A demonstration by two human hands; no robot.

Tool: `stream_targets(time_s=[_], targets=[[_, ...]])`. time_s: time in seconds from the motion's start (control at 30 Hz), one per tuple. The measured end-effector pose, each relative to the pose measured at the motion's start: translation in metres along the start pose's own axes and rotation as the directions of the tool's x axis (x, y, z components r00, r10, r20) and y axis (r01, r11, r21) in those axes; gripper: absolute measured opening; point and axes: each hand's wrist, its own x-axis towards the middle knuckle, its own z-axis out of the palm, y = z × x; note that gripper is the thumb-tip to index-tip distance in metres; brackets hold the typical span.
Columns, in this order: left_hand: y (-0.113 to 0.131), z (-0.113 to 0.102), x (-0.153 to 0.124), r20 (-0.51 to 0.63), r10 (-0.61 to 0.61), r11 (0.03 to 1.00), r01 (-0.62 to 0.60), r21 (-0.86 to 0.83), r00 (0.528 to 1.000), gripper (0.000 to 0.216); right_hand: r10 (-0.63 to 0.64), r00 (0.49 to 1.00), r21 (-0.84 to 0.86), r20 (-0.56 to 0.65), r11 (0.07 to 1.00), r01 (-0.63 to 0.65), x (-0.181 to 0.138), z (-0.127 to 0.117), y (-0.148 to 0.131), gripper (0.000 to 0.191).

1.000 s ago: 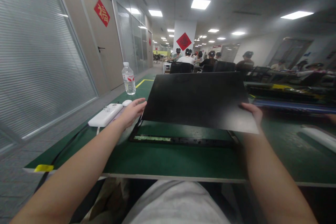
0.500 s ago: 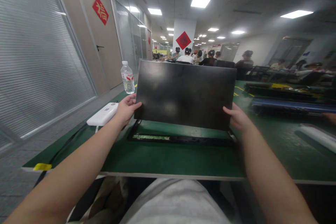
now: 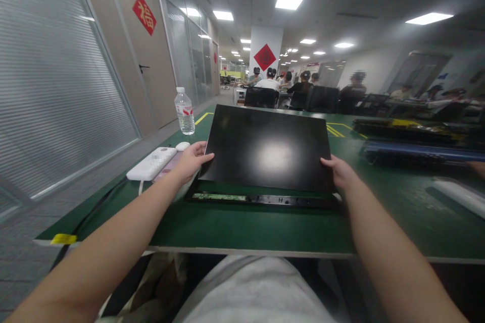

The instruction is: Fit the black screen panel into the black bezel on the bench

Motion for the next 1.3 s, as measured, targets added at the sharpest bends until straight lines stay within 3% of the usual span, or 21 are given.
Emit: stream_targets(time_s=[0.3, 0.43, 0.53, 0.67, 0.93, 1.17, 1.3], targets=[[-0.005, 0.001, 0.0, -0.007, -0.095, 0.995, 0.095, -0.008, 0.995, 0.05, 0.049, 0.997, -0.082, -0.065, 0.995, -0.054, 0.0, 0.002, -0.002, 0.029], [-0.003, 0.003, -0.004, 0.0, -0.145, 0.989, 0.145, 0.001, 0.989, 0.052, 0.194, 0.972, -0.138, -0.134, 0.967, -0.212, -0.002, 0.005, -0.006, 0.011], [-0.003, 0.004, -0.005, 0.005, -0.192, 0.981, 0.192, 0.029, 0.981, 0.054, 0.266, 0.954, -0.136, -0.138, 0.949, -0.285, -0.001, 0.004, -0.006, 0.009], [-0.003, 0.003, -0.005, 0.016, -0.252, 0.966, 0.251, 0.07, 0.968, 0.056, 0.244, 0.963, -0.136, -0.117, 0.956, -0.259, 0.001, 0.003, -0.003, 0.009], [-0.005, 0.004, -0.006, 0.005, -0.228, 0.97, 0.227, 0.083, 0.974, 0.058, 0.168, 0.985, -0.079, -0.036, 0.982, -0.17, -0.001, 0.005, -0.003, 0.012], [0.001, 0.007, -0.009, 0.022, -0.248, 0.966, 0.245, 0.085, 0.969, 0.059, 0.144, 0.971, -0.139, -0.191, 0.975, -0.172, -0.003, 0.008, -0.003, 0.011], [0.004, 0.009, -0.011, 0.013, -0.259, 0.964, 0.257, 0.059, 0.966, 0.061, 0.141, 0.972, -0.158, -0.19, 0.972, -0.172, 0.001, 0.007, -0.001, 0.014]])
